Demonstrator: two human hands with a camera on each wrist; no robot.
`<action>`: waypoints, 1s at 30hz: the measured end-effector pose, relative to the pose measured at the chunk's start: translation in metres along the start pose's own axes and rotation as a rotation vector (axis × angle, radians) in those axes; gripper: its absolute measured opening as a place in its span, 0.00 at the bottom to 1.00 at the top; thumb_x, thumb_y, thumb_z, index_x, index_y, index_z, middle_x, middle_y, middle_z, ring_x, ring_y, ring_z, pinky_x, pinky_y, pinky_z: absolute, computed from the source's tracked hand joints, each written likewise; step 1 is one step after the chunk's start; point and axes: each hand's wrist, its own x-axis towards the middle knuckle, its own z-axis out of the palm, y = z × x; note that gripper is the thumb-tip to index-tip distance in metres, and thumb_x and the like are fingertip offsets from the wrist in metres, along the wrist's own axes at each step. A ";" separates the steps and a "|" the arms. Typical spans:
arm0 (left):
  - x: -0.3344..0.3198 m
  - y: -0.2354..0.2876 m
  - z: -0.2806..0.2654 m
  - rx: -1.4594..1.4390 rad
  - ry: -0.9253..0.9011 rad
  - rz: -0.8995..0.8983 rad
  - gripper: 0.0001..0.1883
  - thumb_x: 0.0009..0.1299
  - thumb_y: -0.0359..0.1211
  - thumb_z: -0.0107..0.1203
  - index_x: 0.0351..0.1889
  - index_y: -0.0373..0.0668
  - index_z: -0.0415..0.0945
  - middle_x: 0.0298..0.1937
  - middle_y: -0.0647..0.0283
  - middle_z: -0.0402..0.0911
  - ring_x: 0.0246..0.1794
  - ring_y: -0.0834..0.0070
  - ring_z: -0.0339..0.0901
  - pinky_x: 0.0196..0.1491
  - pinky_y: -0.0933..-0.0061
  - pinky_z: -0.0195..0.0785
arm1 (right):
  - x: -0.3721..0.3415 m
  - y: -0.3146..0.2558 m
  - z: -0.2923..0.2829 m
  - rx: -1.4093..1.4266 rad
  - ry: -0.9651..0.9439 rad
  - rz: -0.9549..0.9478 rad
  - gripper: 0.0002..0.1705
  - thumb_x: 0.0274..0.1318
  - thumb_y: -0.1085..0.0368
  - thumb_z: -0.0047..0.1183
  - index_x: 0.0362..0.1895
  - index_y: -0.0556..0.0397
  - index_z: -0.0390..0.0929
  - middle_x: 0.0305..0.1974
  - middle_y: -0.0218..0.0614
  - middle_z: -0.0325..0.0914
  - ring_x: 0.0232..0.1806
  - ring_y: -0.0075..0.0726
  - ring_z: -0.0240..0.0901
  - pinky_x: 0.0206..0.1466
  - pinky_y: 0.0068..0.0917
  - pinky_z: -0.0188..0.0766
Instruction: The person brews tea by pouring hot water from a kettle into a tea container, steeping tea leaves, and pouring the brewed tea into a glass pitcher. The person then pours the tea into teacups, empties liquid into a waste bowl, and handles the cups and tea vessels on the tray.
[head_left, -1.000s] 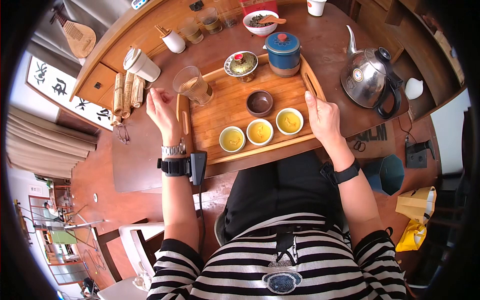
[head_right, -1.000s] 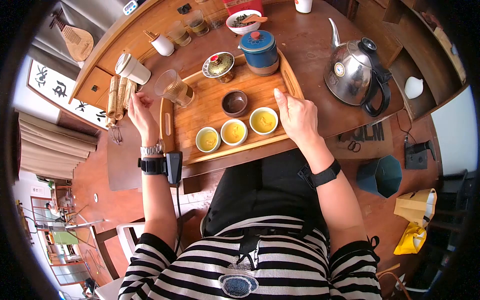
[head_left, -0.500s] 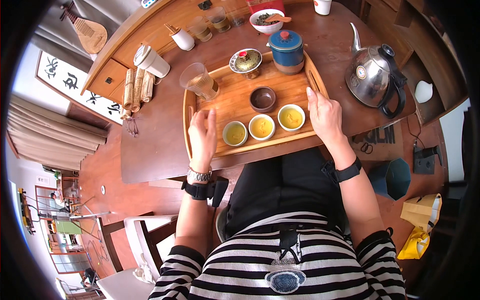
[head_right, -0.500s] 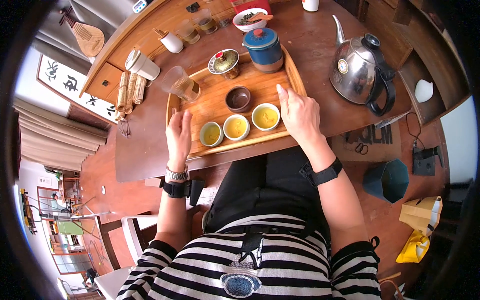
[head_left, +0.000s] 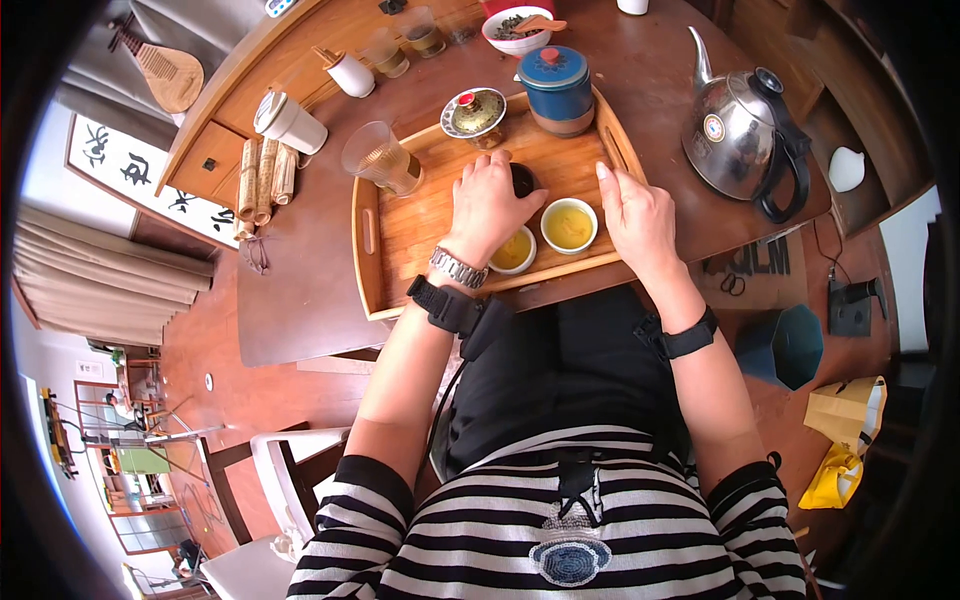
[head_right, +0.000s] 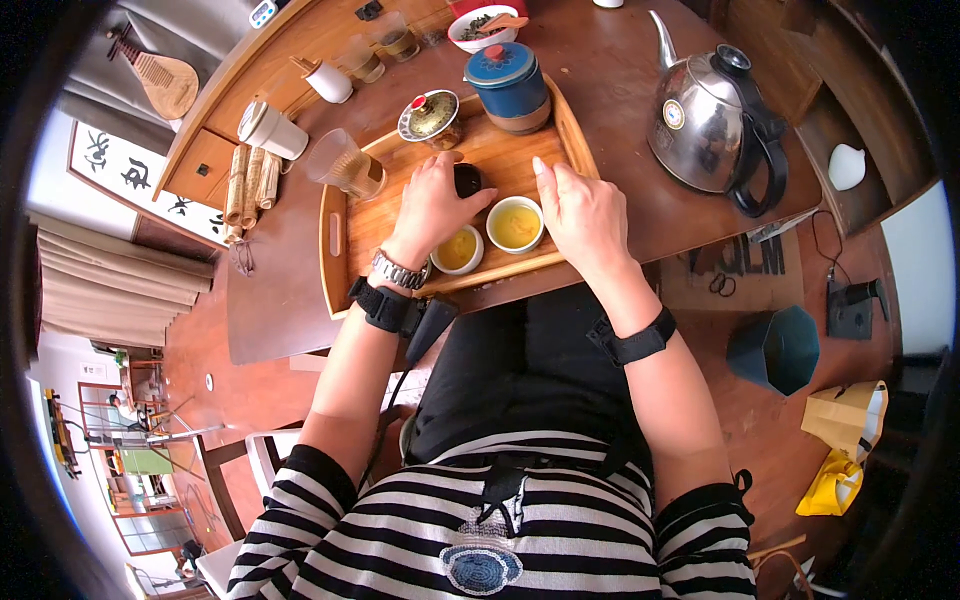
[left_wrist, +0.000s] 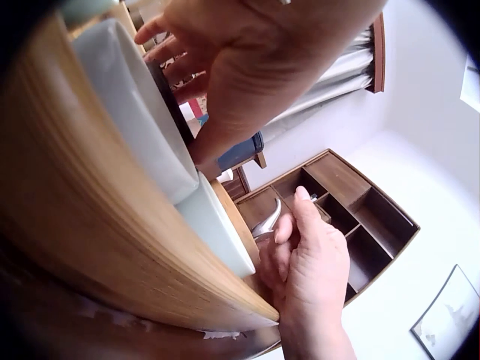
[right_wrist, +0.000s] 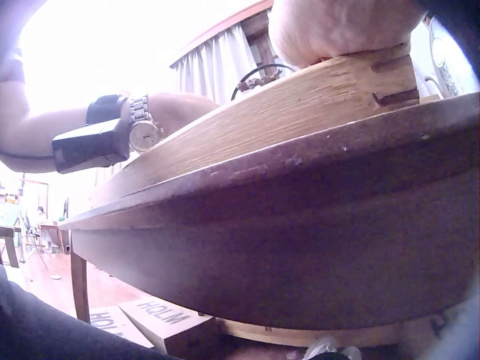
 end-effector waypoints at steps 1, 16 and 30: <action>0.001 0.000 0.000 0.001 -0.004 0.000 0.32 0.52 0.45 0.62 0.48 0.33 0.68 0.44 0.48 0.74 0.49 0.56 0.70 0.51 0.57 0.62 | 0.000 0.000 0.000 0.001 -0.001 0.004 0.20 0.58 0.59 0.47 0.15 0.53 0.66 0.10 0.44 0.66 0.13 0.50 0.68 0.16 0.38 0.65; -0.013 -0.022 -0.006 0.035 0.121 -0.024 0.30 0.52 0.48 0.63 0.43 0.33 0.69 0.41 0.48 0.75 0.45 0.56 0.71 0.49 0.60 0.63 | 0.000 0.001 0.000 0.025 0.000 -0.009 0.20 0.58 0.60 0.47 0.15 0.54 0.67 0.10 0.44 0.67 0.13 0.49 0.68 0.16 0.38 0.65; -0.064 0.006 -0.014 0.106 0.159 0.031 0.23 0.56 0.46 0.61 0.38 0.37 0.71 0.28 0.57 0.78 0.35 0.61 0.73 0.43 0.62 0.60 | 0.000 0.001 0.000 0.021 -0.006 0.002 0.20 0.59 0.58 0.46 0.16 0.54 0.67 0.11 0.45 0.67 0.14 0.50 0.68 0.16 0.38 0.63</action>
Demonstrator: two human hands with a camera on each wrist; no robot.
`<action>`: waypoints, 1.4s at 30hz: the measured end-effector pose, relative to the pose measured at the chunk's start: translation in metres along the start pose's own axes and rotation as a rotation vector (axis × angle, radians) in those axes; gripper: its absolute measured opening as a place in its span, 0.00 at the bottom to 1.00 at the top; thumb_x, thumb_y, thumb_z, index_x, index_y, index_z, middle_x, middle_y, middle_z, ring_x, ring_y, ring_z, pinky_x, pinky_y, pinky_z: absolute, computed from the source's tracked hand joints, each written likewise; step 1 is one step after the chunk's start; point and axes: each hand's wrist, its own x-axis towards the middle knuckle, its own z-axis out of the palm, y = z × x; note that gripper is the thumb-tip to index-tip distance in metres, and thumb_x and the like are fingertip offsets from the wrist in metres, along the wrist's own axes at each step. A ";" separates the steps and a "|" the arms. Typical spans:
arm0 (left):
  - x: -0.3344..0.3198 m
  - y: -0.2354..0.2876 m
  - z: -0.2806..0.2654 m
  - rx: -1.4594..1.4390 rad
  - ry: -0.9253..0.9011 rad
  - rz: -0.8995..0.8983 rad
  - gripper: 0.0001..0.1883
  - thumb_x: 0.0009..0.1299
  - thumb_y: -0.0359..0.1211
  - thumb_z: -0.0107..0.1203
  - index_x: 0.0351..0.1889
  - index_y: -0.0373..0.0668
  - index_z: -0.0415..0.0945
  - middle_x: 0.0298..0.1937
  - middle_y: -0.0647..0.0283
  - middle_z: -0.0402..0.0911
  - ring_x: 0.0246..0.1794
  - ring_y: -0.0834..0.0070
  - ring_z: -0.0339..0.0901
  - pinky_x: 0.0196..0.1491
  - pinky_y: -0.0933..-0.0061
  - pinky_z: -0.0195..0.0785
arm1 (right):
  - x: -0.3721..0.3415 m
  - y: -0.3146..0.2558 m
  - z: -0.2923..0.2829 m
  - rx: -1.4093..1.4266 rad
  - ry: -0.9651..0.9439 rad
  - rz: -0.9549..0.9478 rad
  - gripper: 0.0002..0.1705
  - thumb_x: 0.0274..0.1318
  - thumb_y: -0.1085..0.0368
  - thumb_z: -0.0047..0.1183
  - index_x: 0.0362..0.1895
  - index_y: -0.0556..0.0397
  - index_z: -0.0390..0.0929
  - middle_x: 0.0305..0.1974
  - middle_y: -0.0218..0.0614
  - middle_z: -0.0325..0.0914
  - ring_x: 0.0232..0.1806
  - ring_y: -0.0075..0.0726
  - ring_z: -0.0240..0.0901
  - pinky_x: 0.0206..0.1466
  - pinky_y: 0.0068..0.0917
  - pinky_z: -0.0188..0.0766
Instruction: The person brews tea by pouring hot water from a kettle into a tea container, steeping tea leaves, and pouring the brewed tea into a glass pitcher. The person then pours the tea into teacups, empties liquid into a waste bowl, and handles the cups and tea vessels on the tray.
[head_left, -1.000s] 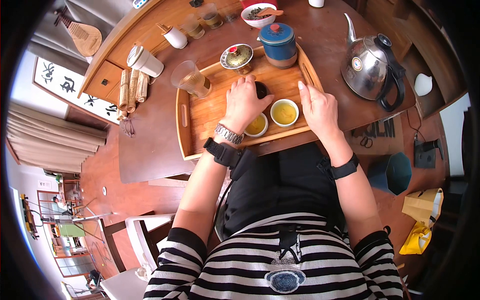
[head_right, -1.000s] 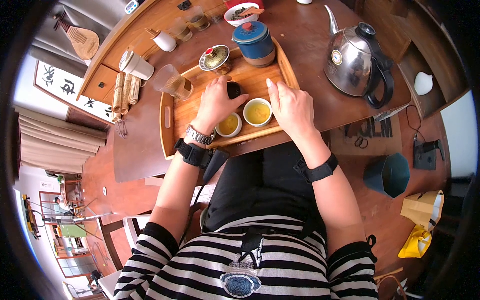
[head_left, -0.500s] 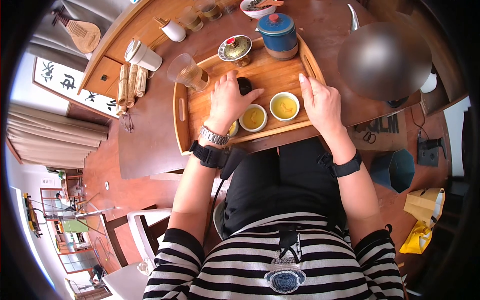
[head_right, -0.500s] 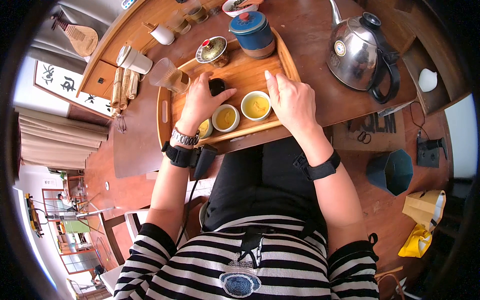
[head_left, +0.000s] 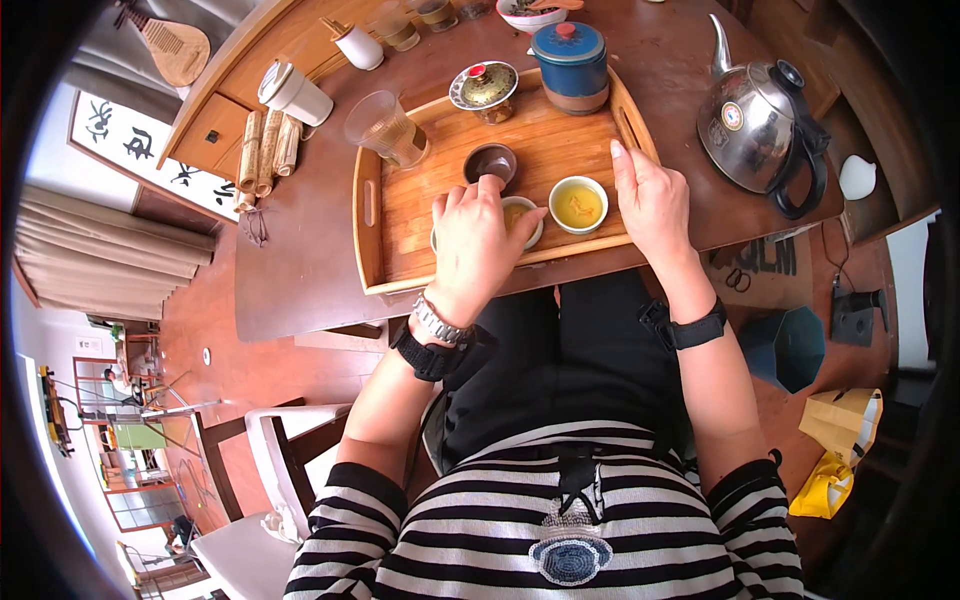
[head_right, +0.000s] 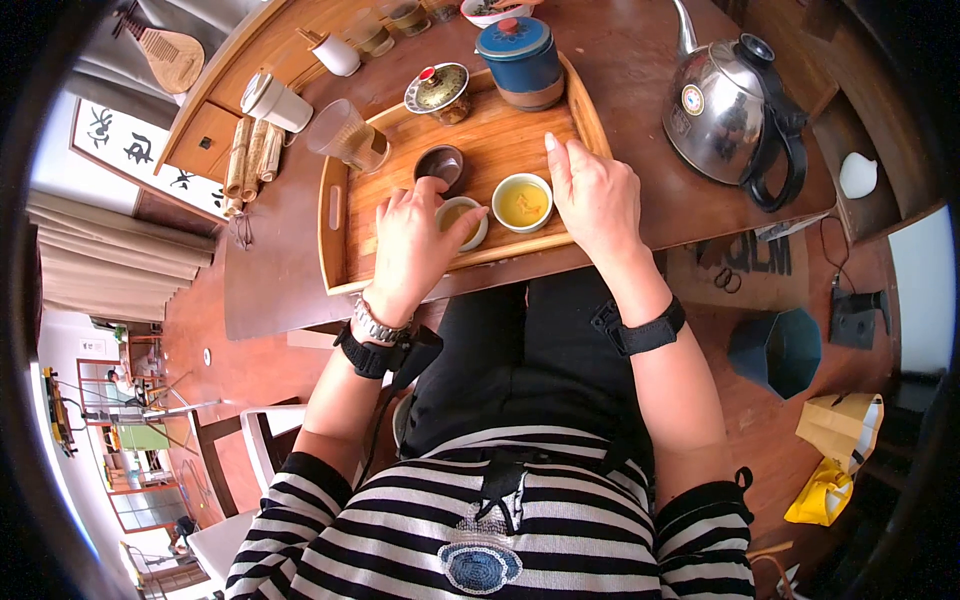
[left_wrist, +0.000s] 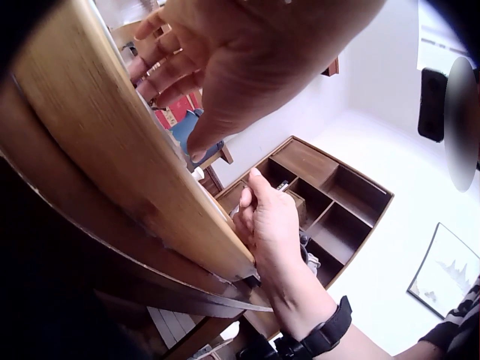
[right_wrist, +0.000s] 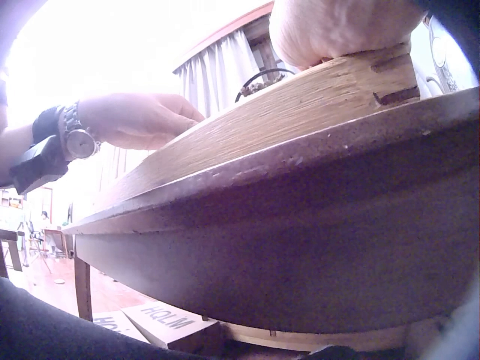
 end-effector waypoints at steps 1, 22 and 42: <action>0.000 0.000 0.000 -0.001 0.004 -0.002 0.23 0.56 0.46 0.61 0.38 0.37 0.71 0.28 0.57 0.78 0.35 0.61 0.73 0.43 0.62 0.60 | 0.000 0.000 0.000 0.000 0.000 -0.005 0.20 0.59 0.58 0.46 0.16 0.54 0.67 0.11 0.45 0.67 0.14 0.50 0.68 0.16 0.38 0.63; 0.047 -0.115 -0.033 -0.815 0.826 -0.516 0.15 0.60 0.37 0.58 0.24 0.31 0.74 0.17 0.61 0.76 0.18 0.80 0.71 0.24 0.76 0.66 | 0.002 -0.003 -0.003 0.076 -0.092 0.031 0.20 0.62 0.61 0.42 0.19 0.59 0.70 0.12 0.44 0.66 0.13 0.45 0.66 0.19 0.34 0.60; 0.074 -0.149 0.012 -0.722 0.944 -0.822 0.15 0.60 0.39 0.57 0.28 0.33 0.76 0.23 0.60 0.79 0.24 0.76 0.74 0.33 0.74 0.68 | 0.006 -0.034 -0.017 0.021 -0.681 0.225 0.40 0.33 0.61 0.68 0.54 0.58 0.65 0.43 0.47 0.71 0.47 0.46 0.69 0.51 0.35 0.65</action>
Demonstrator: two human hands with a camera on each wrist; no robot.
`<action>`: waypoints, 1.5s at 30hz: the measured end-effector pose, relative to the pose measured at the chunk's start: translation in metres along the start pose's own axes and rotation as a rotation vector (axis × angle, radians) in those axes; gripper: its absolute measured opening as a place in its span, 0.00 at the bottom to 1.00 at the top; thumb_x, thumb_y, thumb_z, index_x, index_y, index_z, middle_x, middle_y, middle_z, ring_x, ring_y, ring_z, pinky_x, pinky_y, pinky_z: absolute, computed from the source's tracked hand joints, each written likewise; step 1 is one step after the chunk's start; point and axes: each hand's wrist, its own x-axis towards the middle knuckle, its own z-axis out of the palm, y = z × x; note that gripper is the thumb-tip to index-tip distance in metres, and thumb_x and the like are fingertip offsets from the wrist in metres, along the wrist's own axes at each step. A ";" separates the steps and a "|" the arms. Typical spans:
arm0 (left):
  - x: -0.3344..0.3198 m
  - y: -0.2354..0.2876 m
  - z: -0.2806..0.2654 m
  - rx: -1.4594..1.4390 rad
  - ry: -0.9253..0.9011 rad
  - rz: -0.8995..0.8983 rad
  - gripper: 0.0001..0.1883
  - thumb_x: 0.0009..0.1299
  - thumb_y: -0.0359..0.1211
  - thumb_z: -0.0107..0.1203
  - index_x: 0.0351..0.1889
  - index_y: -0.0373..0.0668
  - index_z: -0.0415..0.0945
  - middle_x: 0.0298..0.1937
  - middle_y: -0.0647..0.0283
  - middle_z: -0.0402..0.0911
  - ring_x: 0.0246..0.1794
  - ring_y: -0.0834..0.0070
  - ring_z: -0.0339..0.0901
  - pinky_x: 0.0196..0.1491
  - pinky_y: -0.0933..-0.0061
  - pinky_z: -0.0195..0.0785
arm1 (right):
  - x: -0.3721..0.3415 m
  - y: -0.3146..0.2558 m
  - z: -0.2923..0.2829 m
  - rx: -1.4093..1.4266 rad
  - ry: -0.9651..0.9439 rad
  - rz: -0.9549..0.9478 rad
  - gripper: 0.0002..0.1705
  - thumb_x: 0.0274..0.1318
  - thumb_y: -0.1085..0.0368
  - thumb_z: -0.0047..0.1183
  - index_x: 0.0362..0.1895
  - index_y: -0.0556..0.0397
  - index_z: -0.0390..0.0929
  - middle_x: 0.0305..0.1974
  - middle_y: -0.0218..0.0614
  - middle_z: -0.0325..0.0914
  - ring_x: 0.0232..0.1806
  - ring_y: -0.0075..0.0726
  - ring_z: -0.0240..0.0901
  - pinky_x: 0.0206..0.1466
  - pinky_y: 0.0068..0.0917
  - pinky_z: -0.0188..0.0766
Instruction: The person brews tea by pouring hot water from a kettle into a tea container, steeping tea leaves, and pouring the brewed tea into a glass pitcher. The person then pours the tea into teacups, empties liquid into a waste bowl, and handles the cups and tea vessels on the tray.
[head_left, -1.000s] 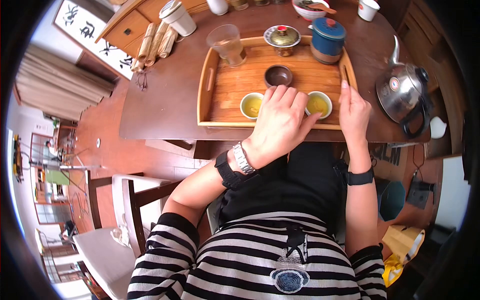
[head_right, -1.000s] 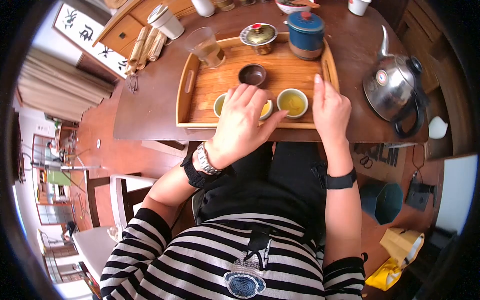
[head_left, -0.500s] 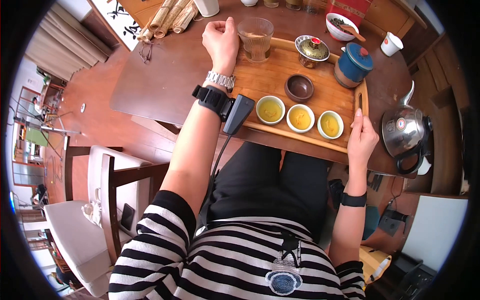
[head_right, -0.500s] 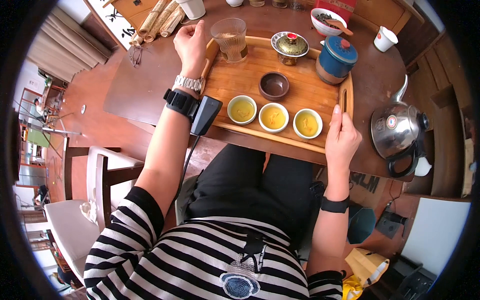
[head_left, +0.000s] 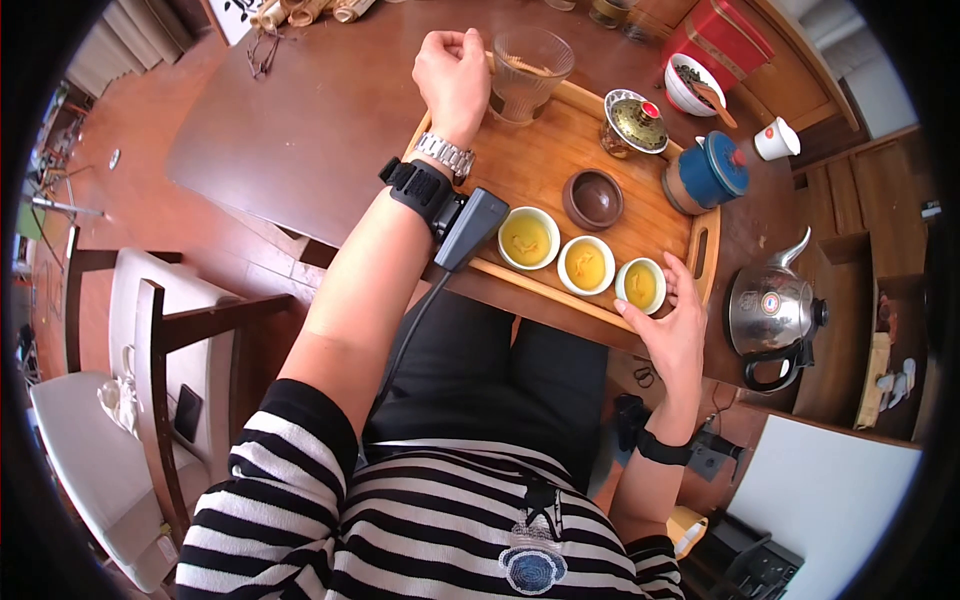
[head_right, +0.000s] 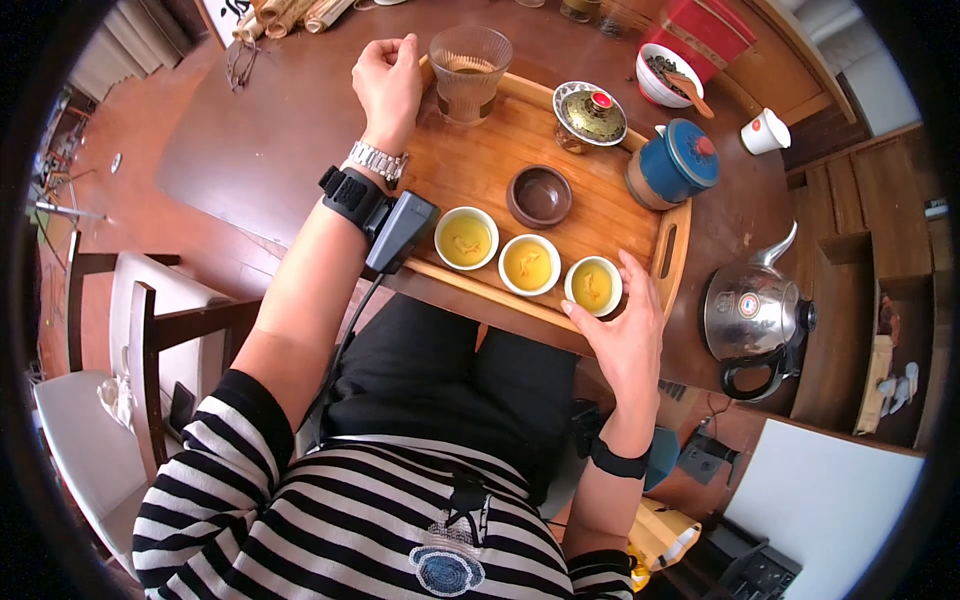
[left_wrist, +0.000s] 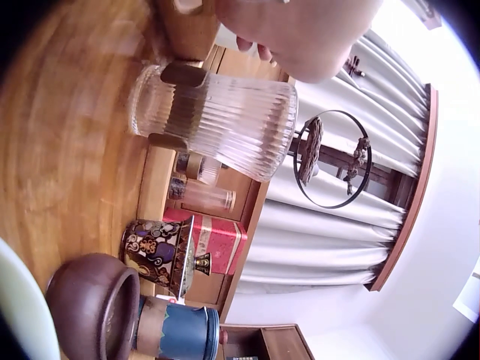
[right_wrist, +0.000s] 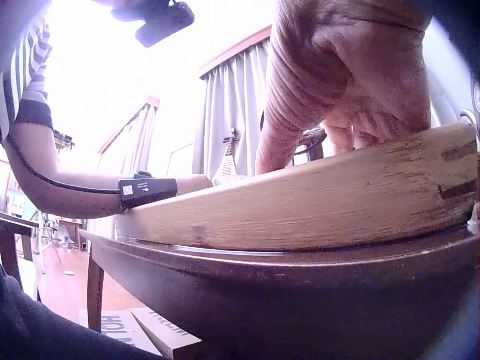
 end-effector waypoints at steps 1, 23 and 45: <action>-0.001 0.001 0.001 -0.013 0.024 0.022 0.12 0.59 0.36 0.55 0.25 0.34 0.73 0.20 0.58 0.77 0.22 0.67 0.76 0.33 0.68 0.69 | 0.001 -0.001 0.000 -0.016 -0.010 -0.005 0.40 0.33 0.61 0.68 0.54 0.58 0.65 0.43 0.47 0.71 0.47 0.46 0.69 0.51 0.35 0.65; -0.008 -0.001 0.005 0.011 0.061 0.022 0.14 0.61 0.39 0.55 0.24 0.35 0.73 0.18 0.60 0.76 0.19 0.70 0.74 0.29 0.71 0.68 | 0.071 -0.018 -0.009 -0.051 -0.029 -0.155 0.32 0.34 0.64 0.65 0.48 0.61 0.69 0.42 0.43 0.75 0.43 0.33 0.74 0.46 0.27 0.68; -0.009 -0.001 0.004 0.000 0.065 0.021 0.15 0.61 0.40 0.55 0.24 0.35 0.74 0.19 0.58 0.77 0.21 0.68 0.75 0.30 0.70 0.69 | 0.084 -0.072 0.005 -0.701 -0.108 -0.714 0.31 0.30 0.77 0.55 0.48 0.57 0.68 0.46 0.42 0.68 0.48 0.49 0.63 0.58 0.38 0.58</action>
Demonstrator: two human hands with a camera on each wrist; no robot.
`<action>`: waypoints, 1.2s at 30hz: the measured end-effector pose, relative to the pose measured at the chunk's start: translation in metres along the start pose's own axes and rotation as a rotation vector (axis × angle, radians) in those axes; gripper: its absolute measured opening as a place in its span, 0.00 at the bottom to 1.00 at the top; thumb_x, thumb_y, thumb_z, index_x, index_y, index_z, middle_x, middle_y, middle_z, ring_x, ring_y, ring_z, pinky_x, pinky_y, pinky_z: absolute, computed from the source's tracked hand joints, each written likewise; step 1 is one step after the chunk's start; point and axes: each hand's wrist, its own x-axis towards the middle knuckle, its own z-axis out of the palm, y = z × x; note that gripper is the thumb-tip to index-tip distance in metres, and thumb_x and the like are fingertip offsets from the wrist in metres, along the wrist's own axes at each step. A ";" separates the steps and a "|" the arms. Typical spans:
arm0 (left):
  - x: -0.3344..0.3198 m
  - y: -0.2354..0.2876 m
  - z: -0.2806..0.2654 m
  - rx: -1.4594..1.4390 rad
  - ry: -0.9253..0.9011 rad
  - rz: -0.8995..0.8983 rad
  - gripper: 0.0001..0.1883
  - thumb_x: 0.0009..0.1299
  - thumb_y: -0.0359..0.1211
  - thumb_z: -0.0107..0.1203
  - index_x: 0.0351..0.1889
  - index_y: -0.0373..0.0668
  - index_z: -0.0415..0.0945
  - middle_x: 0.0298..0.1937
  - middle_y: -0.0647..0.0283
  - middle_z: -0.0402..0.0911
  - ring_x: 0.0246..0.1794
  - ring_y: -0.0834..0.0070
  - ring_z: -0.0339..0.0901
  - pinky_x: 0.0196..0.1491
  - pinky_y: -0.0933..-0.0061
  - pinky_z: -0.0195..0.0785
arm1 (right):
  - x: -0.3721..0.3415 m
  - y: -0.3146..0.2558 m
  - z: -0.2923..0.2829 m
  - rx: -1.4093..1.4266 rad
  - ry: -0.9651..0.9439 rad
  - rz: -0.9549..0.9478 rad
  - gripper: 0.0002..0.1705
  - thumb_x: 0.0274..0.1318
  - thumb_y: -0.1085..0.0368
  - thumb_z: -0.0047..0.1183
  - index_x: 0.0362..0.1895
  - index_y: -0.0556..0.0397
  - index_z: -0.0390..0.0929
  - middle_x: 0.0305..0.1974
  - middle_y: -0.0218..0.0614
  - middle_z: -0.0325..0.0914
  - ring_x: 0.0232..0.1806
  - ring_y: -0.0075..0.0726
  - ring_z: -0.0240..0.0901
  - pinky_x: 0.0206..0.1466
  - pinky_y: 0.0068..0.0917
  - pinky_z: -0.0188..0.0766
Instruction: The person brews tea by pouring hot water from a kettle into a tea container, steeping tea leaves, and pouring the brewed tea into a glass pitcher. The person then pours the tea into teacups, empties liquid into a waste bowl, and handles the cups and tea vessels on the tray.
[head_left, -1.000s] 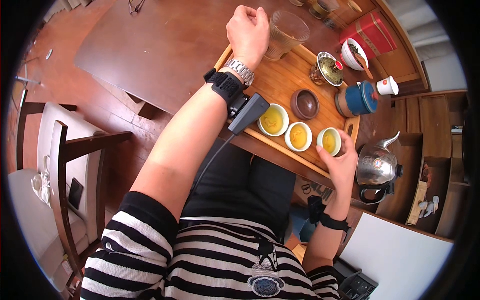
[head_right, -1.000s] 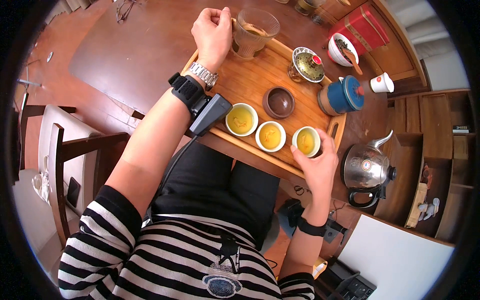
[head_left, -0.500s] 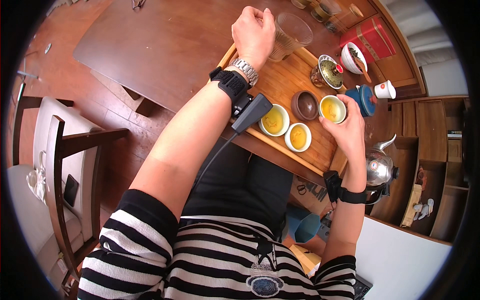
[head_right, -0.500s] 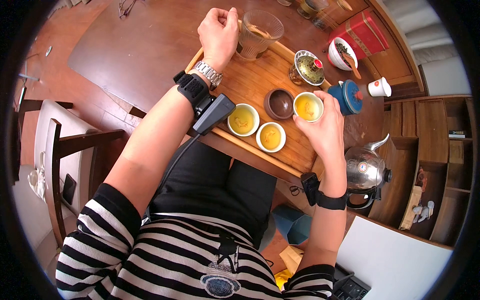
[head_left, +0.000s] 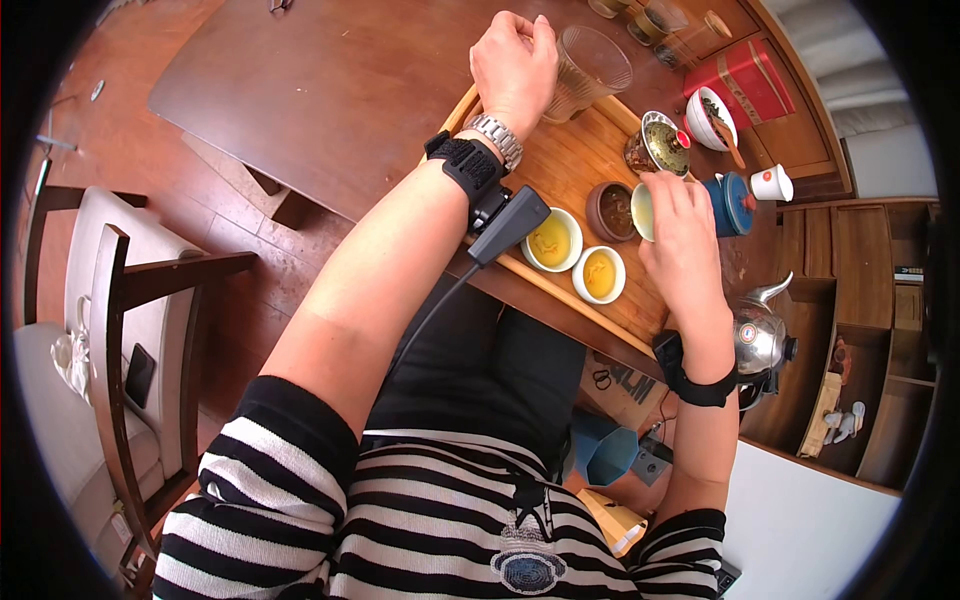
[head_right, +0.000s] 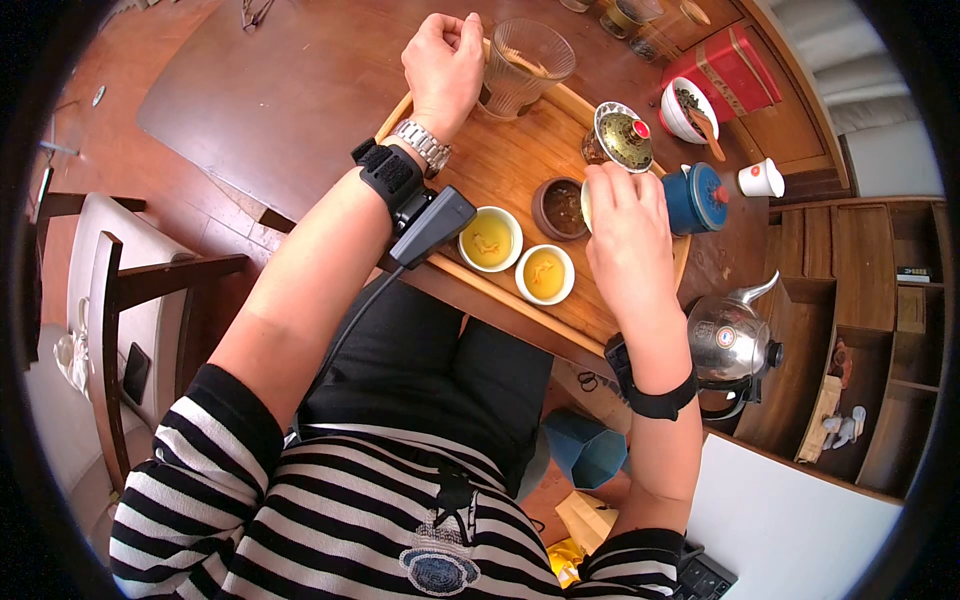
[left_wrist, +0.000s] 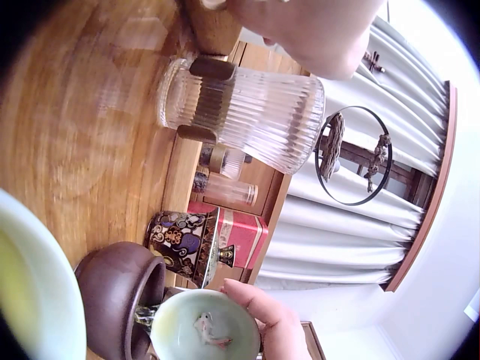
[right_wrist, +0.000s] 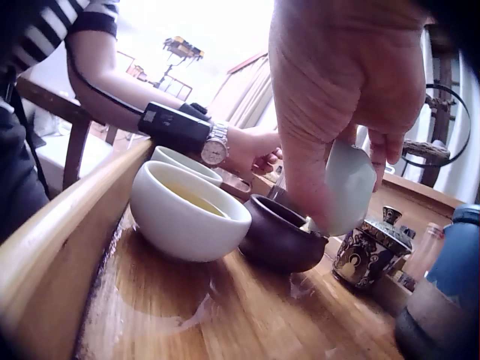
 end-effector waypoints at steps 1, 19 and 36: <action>0.000 0.000 0.000 0.002 -0.003 -0.001 0.15 0.61 0.40 0.55 0.24 0.35 0.74 0.19 0.57 0.77 0.21 0.68 0.75 0.30 0.70 0.69 | 0.000 0.000 0.003 -0.136 0.035 -0.091 0.31 0.30 0.77 0.55 0.48 0.57 0.67 0.46 0.42 0.68 0.48 0.48 0.63 0.58 0.39 0.58; -0.002 0.001 -0.002 -0.047 -0.018 0.018 0.13 0.64 0.37 0.52 0.23 0.37 0.70 0.18 0.53 0.74 0.21 0.61 0.74 0.28 0.64 0.66 | -0.082 0.001 0.033 0.690 0.127 0.688 0.37 0.36 0.65 0.64 0.53 0.58 0.61 0.44 0.43 0.72 0.45 0.34 0.71 0.48 0.28 0.67; -0.001 0.002 -0.002 -0.098 -0.026 0.013 0.13 0.64 0.36 0.52 0.23 0.36 0.70 0.18 0.56 0.75 0.19 0.66 0.74 0.27 0.68 0.66 | -0.069 -0.050 0.021 0.385 0.155 0.432 0.39 0.34 0.56 0.67 0.50 0.61 0.64 0.47 0.49 0.67 0.52 0.51 0.59 0.59 0.43 0.54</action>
